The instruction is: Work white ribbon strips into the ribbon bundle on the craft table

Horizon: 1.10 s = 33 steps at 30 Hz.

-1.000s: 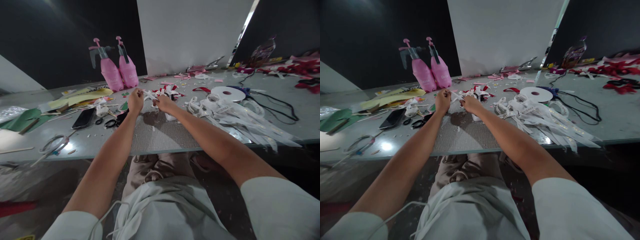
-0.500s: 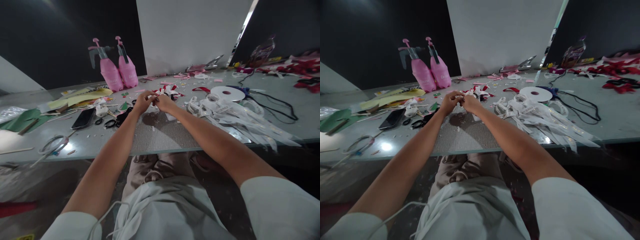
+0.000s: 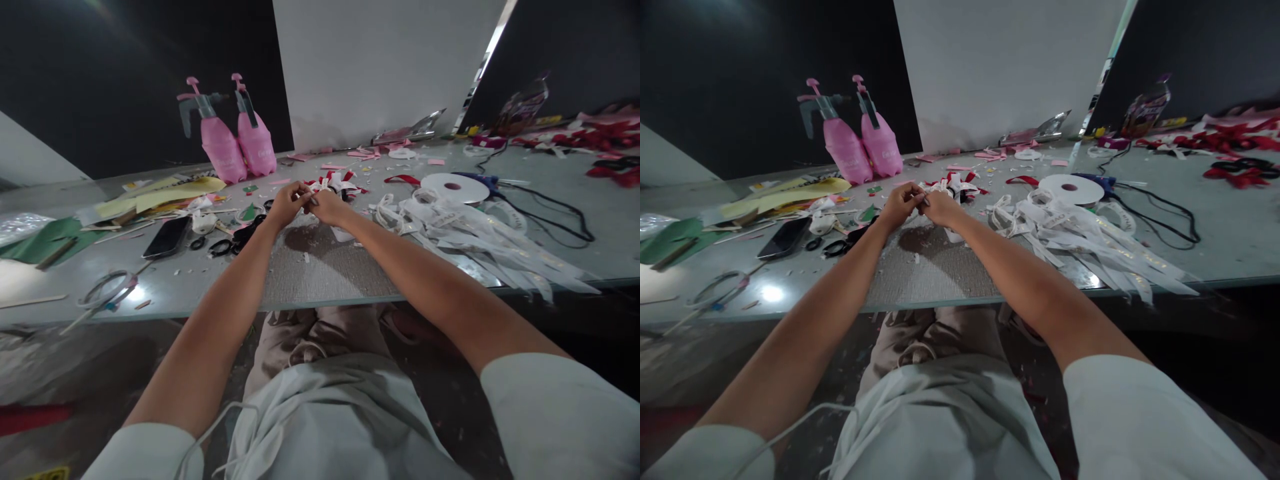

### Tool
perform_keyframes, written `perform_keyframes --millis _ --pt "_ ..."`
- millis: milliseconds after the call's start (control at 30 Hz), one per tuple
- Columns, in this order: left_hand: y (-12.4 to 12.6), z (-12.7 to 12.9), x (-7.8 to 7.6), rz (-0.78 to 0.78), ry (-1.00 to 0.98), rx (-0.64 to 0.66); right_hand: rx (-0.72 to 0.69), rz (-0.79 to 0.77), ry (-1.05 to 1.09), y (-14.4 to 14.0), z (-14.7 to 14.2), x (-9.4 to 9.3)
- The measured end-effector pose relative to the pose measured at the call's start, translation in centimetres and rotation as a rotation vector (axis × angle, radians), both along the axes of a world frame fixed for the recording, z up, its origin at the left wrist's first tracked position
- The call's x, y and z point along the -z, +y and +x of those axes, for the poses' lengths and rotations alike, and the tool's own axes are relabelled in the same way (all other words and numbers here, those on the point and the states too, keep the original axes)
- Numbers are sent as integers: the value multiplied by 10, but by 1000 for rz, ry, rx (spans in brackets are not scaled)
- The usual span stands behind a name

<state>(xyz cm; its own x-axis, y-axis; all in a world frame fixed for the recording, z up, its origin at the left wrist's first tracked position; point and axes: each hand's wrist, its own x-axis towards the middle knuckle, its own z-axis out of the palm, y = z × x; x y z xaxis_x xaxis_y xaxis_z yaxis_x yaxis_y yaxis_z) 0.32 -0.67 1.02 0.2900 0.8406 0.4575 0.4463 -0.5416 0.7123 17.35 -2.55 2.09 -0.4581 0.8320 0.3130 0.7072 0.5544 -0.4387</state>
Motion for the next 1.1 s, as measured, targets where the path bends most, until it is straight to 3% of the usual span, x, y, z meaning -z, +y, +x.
perform_keyframes --millis 233,400,633,867,1100 --pt "5 -10 2 205 32 -313 14 -69 24 -4 0 -6" --pt "0 -11 0 235 20 -380 18 -65 49 -4 -1 -5" --pt "2 -4 -2 272 -3 -350 118 -50 32 -4 0 -4" --pt "-5 6 -2 76 47 -93 143 -25 -17 2 -1 1" --pt "-9 7 -2 -35 47 -26 91 -44 -98 4 -1 4"
